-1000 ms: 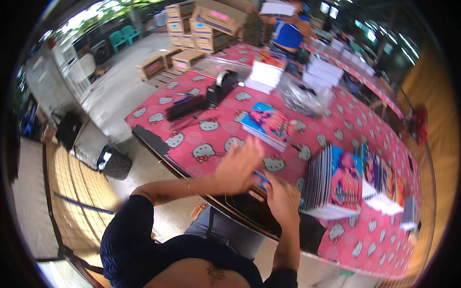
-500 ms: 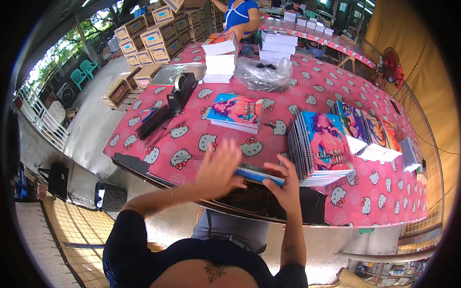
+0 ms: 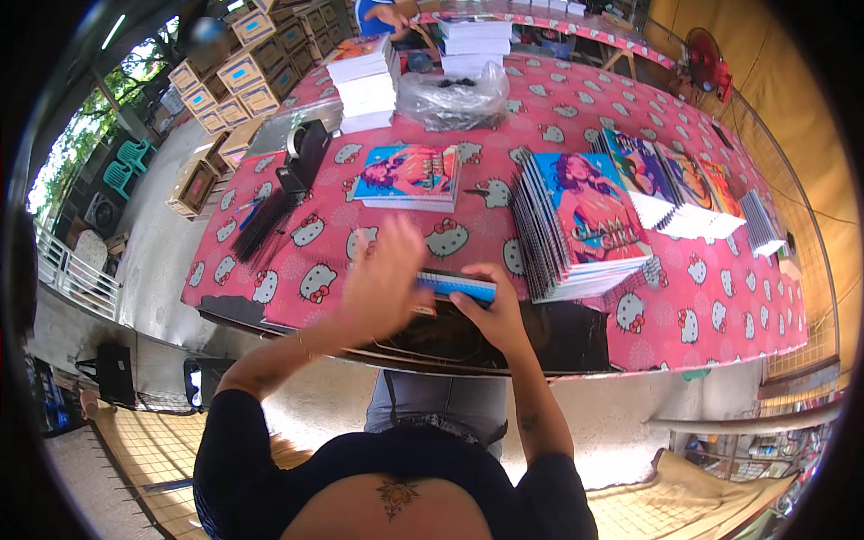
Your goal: The person manually inserts spiral coils into the pre-punched holes of stacks of paper and covers to assemble notebooks, then stacks the finished notebooks on a table.
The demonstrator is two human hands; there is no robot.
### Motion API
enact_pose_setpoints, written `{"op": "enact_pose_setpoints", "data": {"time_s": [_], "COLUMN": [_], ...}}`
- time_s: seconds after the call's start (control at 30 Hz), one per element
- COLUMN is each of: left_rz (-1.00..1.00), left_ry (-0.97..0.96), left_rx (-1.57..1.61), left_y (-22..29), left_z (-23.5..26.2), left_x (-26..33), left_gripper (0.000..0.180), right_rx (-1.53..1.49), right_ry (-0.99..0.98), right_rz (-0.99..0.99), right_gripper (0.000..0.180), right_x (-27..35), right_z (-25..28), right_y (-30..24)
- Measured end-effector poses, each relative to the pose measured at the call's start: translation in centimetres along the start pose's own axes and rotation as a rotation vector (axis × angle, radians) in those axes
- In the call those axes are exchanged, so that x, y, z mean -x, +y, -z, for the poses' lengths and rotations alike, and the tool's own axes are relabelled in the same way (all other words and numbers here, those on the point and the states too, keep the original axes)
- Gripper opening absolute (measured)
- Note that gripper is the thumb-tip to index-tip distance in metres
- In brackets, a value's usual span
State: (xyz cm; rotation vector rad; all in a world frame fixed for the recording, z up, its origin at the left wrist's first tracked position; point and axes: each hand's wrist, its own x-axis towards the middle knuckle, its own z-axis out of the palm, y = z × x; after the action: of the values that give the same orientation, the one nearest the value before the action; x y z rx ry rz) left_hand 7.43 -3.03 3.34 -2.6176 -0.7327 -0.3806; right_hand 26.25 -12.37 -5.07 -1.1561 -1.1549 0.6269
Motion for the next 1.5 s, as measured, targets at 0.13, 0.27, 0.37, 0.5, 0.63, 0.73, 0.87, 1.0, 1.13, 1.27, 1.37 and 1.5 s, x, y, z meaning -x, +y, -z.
{"op": "enact_pose_setpoints", "data": {"time_s": [0.13, 0.27, 0.37, 0.5, 0.63, 0.73, 0.87, 1.0, 1.13, 1.27, 1.37, 1.5], "left_rz": [-0.351, -0.013, -0.267, -0.183, -0.304, -0.243, -0.287, -0.198, -0.157, -0.106, -0.146, -0.154], "left_ry": [-0.085, 0.173, 0.140, 0.155, 0.149, 0.032, 0.063, 0.114, 0.197, 0.251, 0.240, 0.249], "left_rx": [0.147, 0.086, 0.231, 0.088, 0.230, 0.094, 0.275, 0.325, 0.422, 0.589, 0.651, 0.663], "left_y": [1.9, -0.7, 1.9, 0.0, 3.2, 1.7, 2.1, 2.1, 2.4, 1.1, 0.7, 1.0], "left_z": [-3.8, -1.9, -4.9, -3.3, -2.1, -2.2, -3.8, -3.7, -2.9, -1.4, -2.5, -1.9], "left_x": [4.2, -1.6, 3.5, -1.1, 1.9, -0.8, 1.0, 0.8, 1.3, -1.4, -1.5, -1.4], "left_gripper": [0.080, 0.081, 0.078, 0.083, 0.081, 0.086, 0.090, 0.085, 0.071, 0.038, 0.023, 0.021], "right_rx": [0.022, 0.021, -0.019, 0.112, 0.137, 0.124, 0.136, 0.216, 0.138, 0.055, 0.201, 0.278], "right_ry": [-0.109, -0.173, -0.269, -0.339, -0.312, -0.296, -0.286, -0.323, -0.228, -0.203, -0.269, -0.345], "right_rz": [-0.064, -0.133, -0.071, -0.104, 0.076, 0.086, 0.101, -0.002, 0.015, -0.024, -0.003, 0.113], "right_gripper": [0.027, 0.025, 0.027, 0.029, 0.030, 0.028, 0.024, 0.025, 0.025, 0.020, 0.011, 0.007], "right_x": [-0.6, -0.8, -0.6, -1.2, -1.0, -1.4, -1.4, -1.5, -1.3, -1.6, -2.6, -3.2], "right_z": [0.2, 0.8, 0.9, 1.0, 1.0, 0.5, 0.5, 0.2, 1.6, 3.9, 4.1, 3.6], "right_y": [-0.7, -0.9, -0.7, -2.3, -0.5, -0.3, 0.1, -1.5, -3.5, -4.6, -5.8, -5.9]}}
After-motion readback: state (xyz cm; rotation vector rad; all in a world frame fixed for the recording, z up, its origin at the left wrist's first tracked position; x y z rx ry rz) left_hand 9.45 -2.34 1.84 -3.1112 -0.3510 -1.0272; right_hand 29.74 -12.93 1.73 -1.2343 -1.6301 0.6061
